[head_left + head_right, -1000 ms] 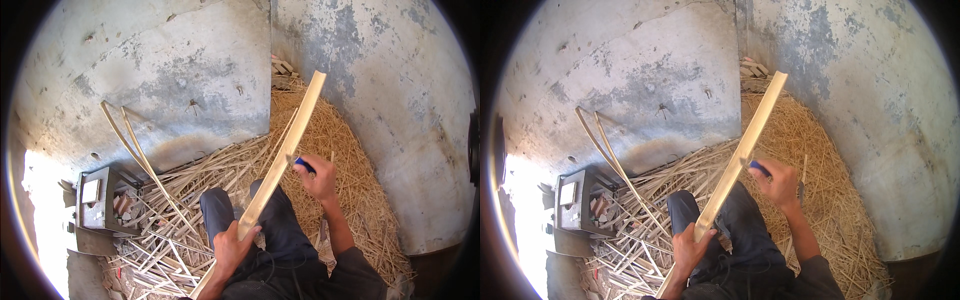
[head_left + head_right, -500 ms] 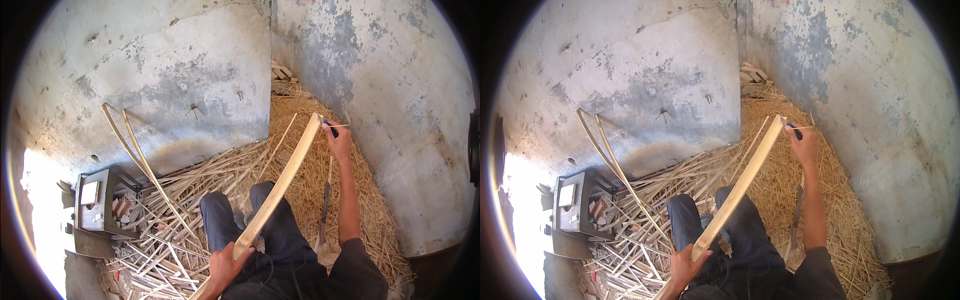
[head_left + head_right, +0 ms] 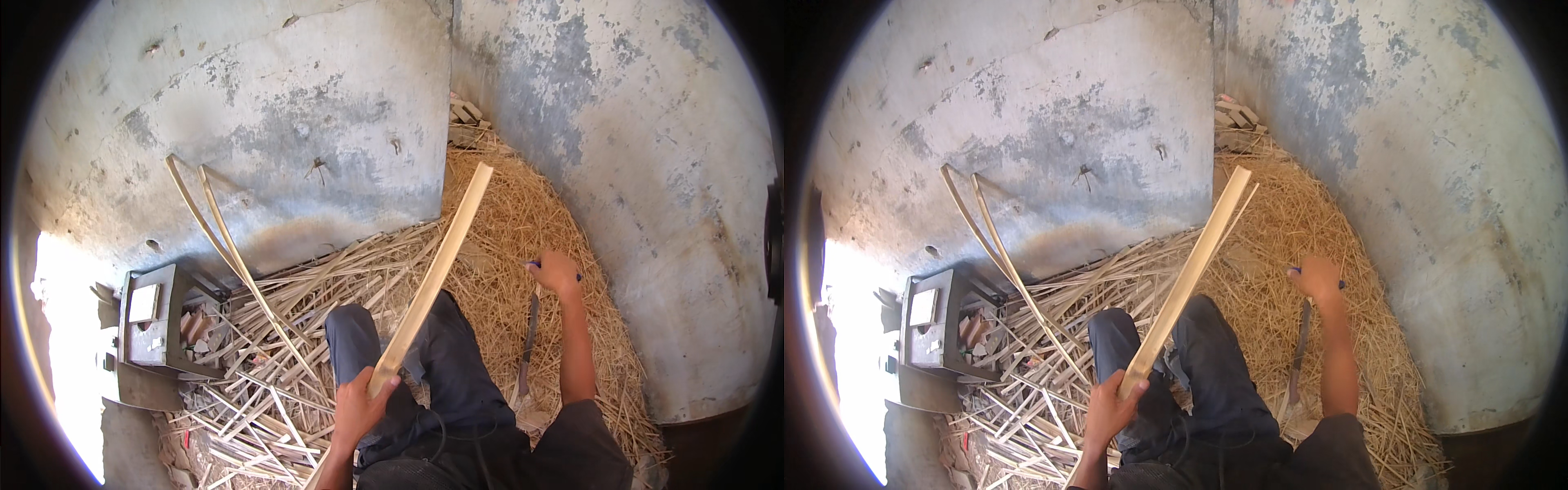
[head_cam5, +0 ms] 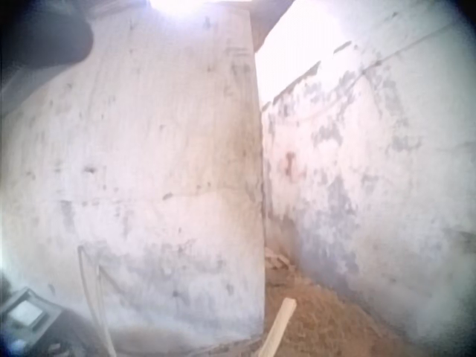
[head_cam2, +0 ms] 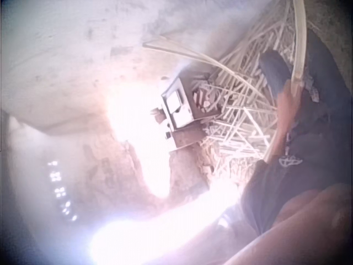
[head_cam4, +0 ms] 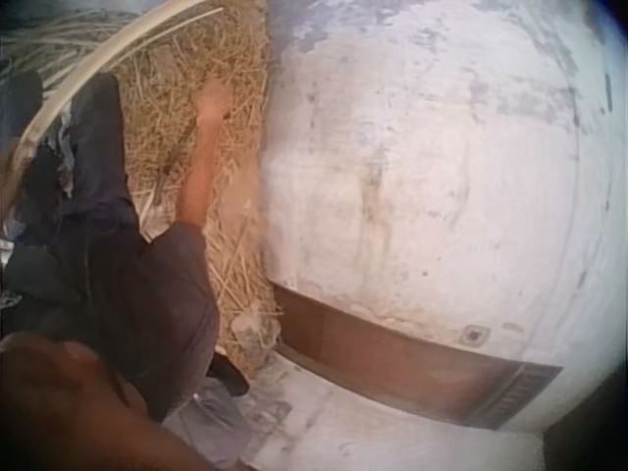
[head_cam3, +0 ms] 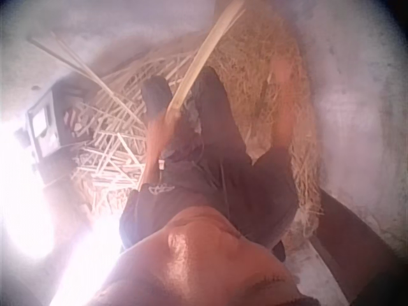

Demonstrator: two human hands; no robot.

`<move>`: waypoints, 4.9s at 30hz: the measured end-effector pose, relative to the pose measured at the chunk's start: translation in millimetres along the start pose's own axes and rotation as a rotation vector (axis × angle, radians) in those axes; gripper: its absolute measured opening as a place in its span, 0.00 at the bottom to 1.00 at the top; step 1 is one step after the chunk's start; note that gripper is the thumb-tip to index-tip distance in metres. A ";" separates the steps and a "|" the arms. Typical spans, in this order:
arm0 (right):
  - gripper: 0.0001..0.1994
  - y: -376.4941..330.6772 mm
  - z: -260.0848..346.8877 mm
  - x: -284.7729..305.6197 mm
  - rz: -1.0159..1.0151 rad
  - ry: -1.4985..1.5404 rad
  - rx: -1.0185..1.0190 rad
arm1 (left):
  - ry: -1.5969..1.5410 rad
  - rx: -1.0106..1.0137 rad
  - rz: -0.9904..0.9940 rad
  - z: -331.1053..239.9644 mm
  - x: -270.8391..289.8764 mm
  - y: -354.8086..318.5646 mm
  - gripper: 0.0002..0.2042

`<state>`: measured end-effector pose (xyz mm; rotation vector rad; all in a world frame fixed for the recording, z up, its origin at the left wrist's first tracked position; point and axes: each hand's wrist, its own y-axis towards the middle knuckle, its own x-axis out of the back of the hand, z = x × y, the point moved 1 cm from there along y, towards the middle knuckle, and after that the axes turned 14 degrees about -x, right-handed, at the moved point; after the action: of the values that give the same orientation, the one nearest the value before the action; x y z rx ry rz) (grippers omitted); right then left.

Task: The person sits on a straw-covered floor and uses a utility knife to shave thin strips from a long bamboo pole. They hold the pole with their left hand and pull the knife along its length with their right hand, creating a pile of shavings. The person then switches to a machete to split the bamboo pole lengthwise.

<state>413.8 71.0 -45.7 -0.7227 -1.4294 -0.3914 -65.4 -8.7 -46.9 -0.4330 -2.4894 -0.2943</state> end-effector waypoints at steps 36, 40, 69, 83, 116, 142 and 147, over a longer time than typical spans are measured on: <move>0.15 -185.5 103.4 2.5 -0.531 0.714 0.857 | -0.119 -0.145 -0.131 -67.3 -19.6 51.2 0.18; 0.15 -185.7 104.0 3.6 -0.538 0.702 0.849 | -0.093 -0.136 -0.117 -61.7 -18.7 48.5 0.19; 0.16 -187.0 104.2 -5.8 -0.426 0.832 0.850 | -0.270 -0.028 -0.057 -75.6 -1.2 35.6 0.14; 0.16 -139.0 81.8 22.8 -0.560 0.892 0.595 | -0.163 0.016 -0.015 -67.9 -1.3 19.6 0.16; 0.15 -179.7 107.8 3.9 -0.561 0.800 0.859 | -0.086 -0.127 -0.102 -66.8 -8.5 35.5 0.18; 0.18 -116.2 70.9 33.1 -0.644 0.978 0.459 | -0.089 -0.121 0.032 -54.9 -4.3 0.5 0.20; 0.18 -72.1 55.1 35.6 -0.562 0.930 0.383 | -0.065 -0.064 0.074 -37.1 -6.8 -16.5 0.20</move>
<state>330.4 60.7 3.6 0.2073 -0.7395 -0.7403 -47.2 -36.8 -22.9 -0.5680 -2.5256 -0.3358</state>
